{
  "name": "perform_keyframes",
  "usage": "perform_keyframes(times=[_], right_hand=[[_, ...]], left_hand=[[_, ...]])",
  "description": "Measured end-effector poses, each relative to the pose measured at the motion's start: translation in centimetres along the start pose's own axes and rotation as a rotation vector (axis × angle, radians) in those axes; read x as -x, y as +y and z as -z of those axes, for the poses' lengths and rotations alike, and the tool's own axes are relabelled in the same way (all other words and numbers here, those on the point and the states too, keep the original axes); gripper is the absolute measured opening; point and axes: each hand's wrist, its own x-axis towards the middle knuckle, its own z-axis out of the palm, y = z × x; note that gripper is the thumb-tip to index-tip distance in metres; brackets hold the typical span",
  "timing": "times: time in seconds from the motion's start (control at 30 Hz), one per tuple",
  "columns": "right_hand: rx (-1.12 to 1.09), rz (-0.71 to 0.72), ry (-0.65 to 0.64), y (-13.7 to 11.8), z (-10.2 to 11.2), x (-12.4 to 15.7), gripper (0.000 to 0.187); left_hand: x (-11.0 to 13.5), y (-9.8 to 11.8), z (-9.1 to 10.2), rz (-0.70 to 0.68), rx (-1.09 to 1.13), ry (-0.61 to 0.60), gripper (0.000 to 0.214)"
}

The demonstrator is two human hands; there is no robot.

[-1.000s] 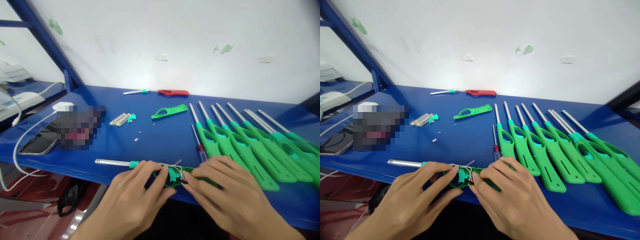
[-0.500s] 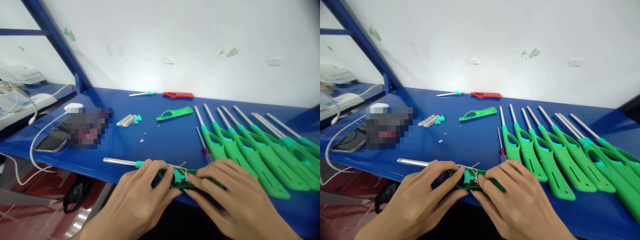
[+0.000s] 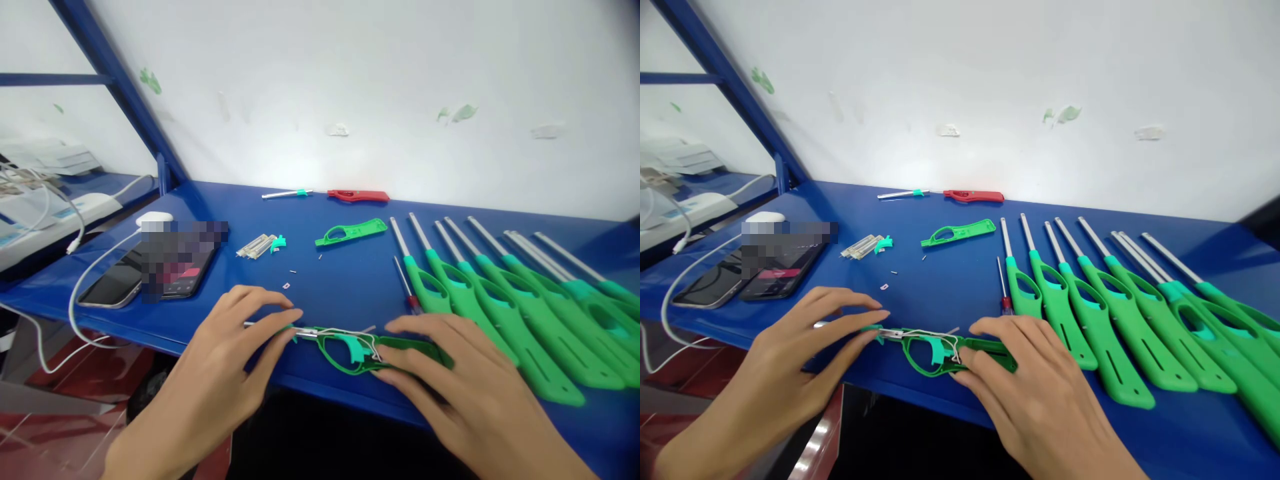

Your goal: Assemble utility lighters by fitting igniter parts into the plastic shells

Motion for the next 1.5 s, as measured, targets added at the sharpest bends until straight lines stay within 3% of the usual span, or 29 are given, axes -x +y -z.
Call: perform_keyframes(times=[0.23,0.43,0.67,0.8,0.9,1.17,1.3,1.5], right_hand=[[-0.061,-0.016,-0.029,0.0,-0.1,0.0,0.013],[-0.052,-0.028,-0.029,0.1,0.0,-0.1,0.013],[-0.072,-0.014,0.058,0.2,-0.5,-0.3,0.014],[-0.039,-0.004,0.151,0.0,-0.4,-0.8,0.015],[-0.04,0.009,0.227,0.0,-0.3,-0.9,0.014],[-0.002,0.122,0.219,0.7,0.2,-1.2,0.019],[-0.009,0.105,0.249,0.5,0.1,-1.5,0.021],[-0.007,0.107,0.234,0.4,0.1,-1.5,0.022]], left_hand=[[-0.1,-0.1,-0.8,-0.009,0.133,-0.098,0.023],[0.0,-0.1,-1.3,-0.011,0.148,-0.067,0.024],[-0.3,0.0,-1.1,-0.015,0.123,-0.048,0.022],[-2.0,-1.9,-0.4,0.016,-0.087,-0.01,0.022],[-4.2,-4.2,0.4,0.04,-0.309,-0.082,0.026],[-9.8,-9.4,1.3,0.118,-0.403,-0.211,0.026],[-9.9,-10.1,1.5,0.184,-0.4,-0.254,0.028],[-8.1,-9.8,2.1,0.319,-0.425,-0.295,0.029]])
